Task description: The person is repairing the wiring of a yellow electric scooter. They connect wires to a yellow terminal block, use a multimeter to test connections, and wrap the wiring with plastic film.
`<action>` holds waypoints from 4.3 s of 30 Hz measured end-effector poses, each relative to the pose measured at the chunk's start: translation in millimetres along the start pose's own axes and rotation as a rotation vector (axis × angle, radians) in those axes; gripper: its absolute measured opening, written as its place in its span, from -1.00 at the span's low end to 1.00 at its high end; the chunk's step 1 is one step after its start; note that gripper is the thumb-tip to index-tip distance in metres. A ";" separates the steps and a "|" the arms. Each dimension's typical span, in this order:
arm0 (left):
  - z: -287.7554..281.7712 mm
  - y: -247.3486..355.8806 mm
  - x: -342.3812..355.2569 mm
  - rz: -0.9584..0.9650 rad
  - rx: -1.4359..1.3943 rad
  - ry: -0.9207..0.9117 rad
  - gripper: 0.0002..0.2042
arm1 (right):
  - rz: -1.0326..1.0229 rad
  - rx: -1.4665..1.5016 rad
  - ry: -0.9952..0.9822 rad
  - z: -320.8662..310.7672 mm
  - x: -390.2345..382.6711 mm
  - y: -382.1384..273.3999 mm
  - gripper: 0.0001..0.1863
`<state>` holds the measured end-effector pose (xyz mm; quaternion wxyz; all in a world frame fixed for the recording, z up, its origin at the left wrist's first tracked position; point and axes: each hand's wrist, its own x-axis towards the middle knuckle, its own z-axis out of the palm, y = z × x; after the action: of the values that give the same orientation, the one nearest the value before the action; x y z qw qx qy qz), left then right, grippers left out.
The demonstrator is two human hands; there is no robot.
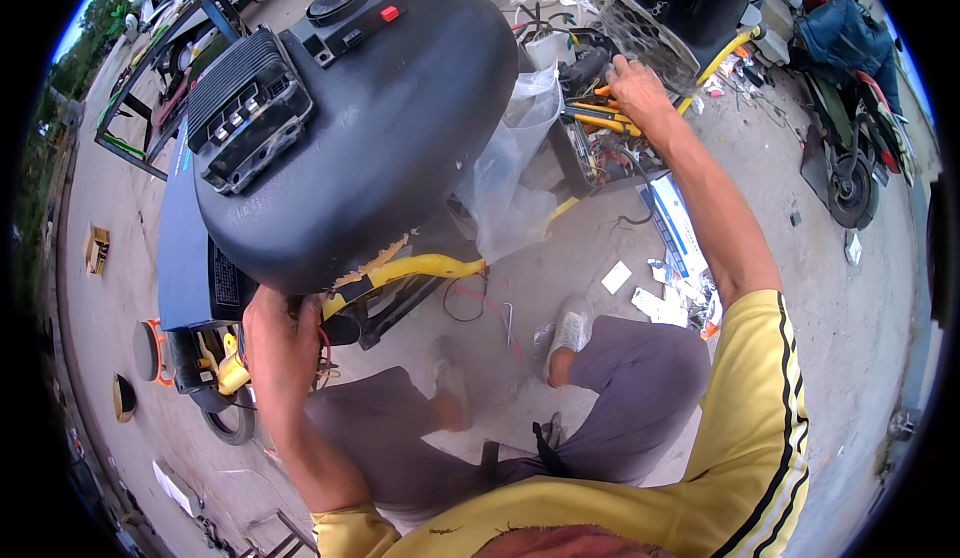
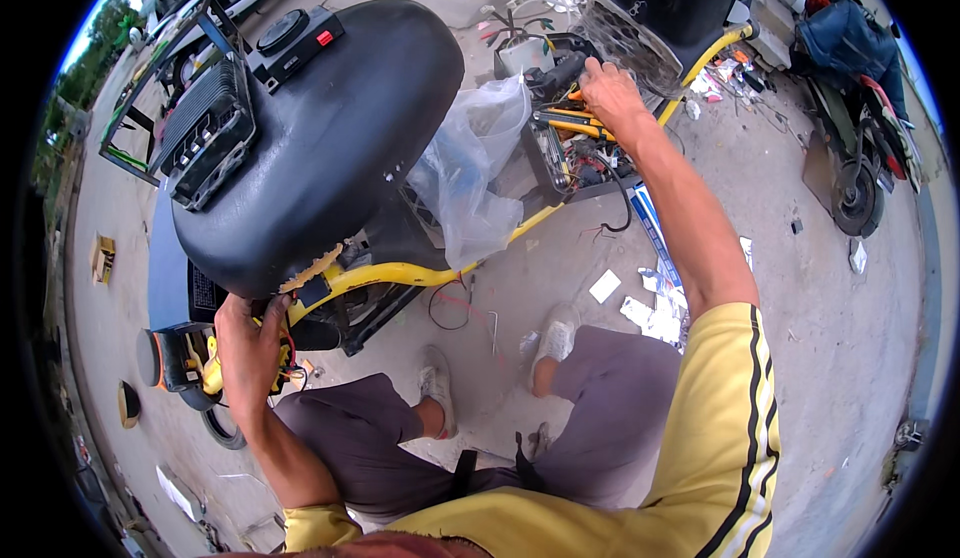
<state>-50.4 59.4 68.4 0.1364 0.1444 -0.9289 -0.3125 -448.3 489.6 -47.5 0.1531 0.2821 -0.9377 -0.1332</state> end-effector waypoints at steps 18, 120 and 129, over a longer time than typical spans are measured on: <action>-4.2 -20.9 3.3 0.047 -0.119 0.011 -0.84 | 0.564 2.036 -0.061 -179.9 -173.7 -133.3 -0.29; -1.6 -31.2 8.1 0.036 -0.215 0.135 -0.85 | 0.141 1.086 -0.056 -250.0 -140.1 -365.9 -0.41; 3.3 -33.2 14.6 -0.073 -0.517 0.104 -0.88 | 0.124 0.975 0.050 -253.5 -129.2 -376.8 -0.37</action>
<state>-58.9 30.7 47.7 0.2050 0.1541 -0.8041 -0.5363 -69.8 218.4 31.0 0.0334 0.2677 -0.9018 0.3376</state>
